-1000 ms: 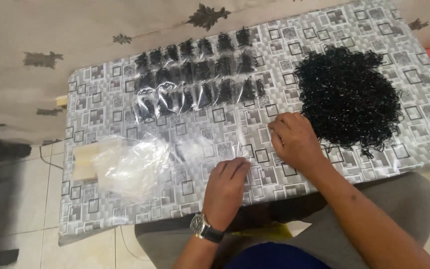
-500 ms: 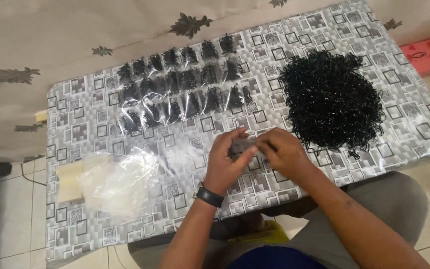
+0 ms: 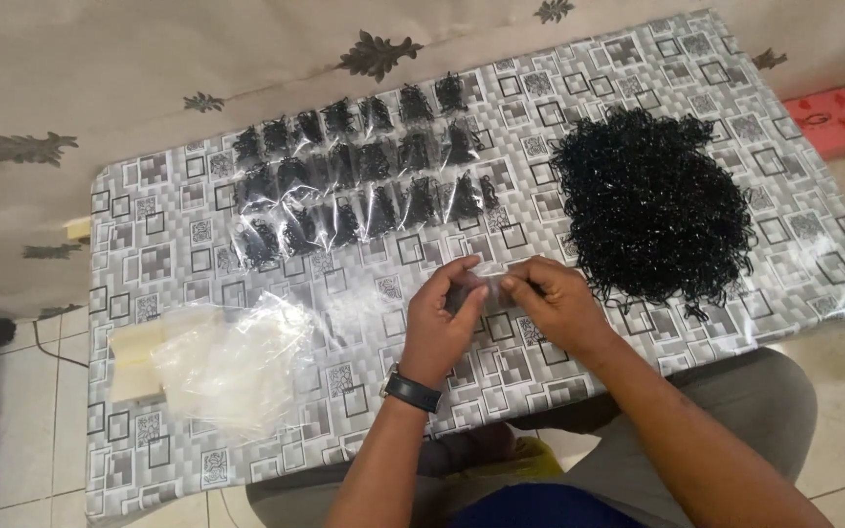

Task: The person picks up small black decorative items from a large pile and places them into small plastic bags, one bag at a time.

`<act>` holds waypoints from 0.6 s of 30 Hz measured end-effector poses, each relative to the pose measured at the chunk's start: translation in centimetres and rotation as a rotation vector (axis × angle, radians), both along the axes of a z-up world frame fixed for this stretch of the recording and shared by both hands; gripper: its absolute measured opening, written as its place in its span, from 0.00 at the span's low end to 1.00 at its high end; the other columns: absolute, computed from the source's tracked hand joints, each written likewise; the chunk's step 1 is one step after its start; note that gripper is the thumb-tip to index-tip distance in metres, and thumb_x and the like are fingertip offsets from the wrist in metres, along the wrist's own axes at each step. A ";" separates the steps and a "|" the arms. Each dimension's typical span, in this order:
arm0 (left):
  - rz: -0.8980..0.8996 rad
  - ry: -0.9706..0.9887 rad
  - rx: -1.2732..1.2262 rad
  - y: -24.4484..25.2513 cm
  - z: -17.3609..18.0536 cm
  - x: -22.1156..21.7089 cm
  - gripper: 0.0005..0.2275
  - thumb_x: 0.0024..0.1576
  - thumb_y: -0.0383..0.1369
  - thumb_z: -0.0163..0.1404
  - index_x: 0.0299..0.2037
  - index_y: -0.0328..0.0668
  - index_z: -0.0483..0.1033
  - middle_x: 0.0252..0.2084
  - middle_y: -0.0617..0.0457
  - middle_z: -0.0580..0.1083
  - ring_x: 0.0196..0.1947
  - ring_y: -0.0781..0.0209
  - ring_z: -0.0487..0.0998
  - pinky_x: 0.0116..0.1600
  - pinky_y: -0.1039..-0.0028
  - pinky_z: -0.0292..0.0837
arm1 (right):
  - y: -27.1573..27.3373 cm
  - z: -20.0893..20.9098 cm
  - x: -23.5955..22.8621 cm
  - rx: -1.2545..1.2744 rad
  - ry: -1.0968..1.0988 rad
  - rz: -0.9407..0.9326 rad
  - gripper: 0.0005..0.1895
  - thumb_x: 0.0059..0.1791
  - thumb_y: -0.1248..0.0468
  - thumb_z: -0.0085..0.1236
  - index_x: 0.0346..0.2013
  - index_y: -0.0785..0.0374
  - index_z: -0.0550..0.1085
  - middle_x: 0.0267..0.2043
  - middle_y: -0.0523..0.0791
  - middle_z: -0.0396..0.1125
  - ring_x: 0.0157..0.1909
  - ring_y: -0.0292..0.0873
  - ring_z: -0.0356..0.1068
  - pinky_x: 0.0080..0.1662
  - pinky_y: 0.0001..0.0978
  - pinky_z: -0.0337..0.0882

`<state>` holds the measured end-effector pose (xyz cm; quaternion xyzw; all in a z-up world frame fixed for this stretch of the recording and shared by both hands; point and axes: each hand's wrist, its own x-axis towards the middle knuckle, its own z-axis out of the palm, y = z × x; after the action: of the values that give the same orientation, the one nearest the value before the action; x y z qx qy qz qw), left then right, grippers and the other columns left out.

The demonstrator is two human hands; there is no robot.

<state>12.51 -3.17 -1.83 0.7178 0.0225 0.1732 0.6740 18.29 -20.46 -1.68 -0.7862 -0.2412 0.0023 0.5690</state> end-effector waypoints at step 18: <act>0.059 -0.044 0.175 -0.5 0.8 -0.6 0.07 0.60 0.31 0.56 0.31 0.38 0.80 0.21 0.40 0.74 0.27 0.38 0.79 0.33 0.63 0.73 | -0.2 0.2 -1.7 0.159 -0.043 -0.130 0.04 0.50 0.69 0.63 0.37 0.67 0.78 0.31 0.53 0.74 0.32 0.48 0.75 0.36 0.38 0.73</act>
<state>11.92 -3.69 -0.99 0.7691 0.0136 0.2098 0.6036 16.61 -20.62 -1.49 -0.7524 -0.2014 -0.0708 0.6231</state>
